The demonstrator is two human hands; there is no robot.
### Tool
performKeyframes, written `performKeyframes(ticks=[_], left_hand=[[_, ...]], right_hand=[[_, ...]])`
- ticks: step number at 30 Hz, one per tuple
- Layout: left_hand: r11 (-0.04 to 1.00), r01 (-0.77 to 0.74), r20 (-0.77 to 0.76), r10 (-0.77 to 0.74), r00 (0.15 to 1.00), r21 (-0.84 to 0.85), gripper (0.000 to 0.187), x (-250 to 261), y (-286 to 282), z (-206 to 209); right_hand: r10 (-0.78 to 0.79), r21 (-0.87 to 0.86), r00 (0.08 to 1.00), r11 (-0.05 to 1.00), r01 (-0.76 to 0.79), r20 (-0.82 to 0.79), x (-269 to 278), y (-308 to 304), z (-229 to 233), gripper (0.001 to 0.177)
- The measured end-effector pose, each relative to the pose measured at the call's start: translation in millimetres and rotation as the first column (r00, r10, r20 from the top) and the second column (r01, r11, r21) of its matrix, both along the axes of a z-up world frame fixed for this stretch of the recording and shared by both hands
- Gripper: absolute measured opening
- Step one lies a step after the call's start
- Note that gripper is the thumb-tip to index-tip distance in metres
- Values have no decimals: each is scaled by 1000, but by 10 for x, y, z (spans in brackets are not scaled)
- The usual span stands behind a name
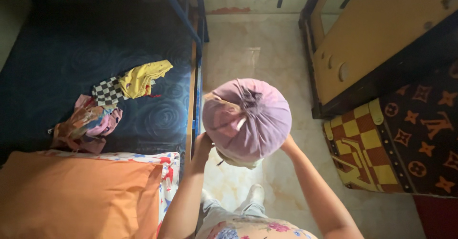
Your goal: The person puts a pillowcase over a long bolster pillow on a bed, smooths the fabric along its length, and ties the drawstring at the end to secure it.
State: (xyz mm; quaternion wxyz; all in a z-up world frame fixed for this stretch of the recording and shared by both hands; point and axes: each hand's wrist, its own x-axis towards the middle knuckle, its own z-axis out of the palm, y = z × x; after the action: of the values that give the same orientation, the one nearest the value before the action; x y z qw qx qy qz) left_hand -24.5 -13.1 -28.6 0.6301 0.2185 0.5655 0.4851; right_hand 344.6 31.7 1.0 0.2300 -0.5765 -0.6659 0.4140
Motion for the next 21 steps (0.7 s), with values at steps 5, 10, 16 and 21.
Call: performKeyframes(ticks=[5, 10, 16, 21], left_hand=[[994, 61, -30, -58, 998, 86, 51, 160, -34, 4], [982, -160, 592, 188, 784, -101, 54, 464, -202, 255], [978, -176, 854, 185, 485, -112, 58, 326, -427, 300], [965, 199, 410, -114, 905, -169, 44, 582, -588, 57]], right_hand=[[-69, -131, 963, 991, 36, -260, -41, -368, -49, 60], [-273, -238, 781, 957, 164, -561, -226, -711, -63, 60], [-871, -850, 137, 491, 191, -472, -613, -624, 49, 55], [-800, -795, -50, 600, -88, -598, -803, -640, 112, 56]])
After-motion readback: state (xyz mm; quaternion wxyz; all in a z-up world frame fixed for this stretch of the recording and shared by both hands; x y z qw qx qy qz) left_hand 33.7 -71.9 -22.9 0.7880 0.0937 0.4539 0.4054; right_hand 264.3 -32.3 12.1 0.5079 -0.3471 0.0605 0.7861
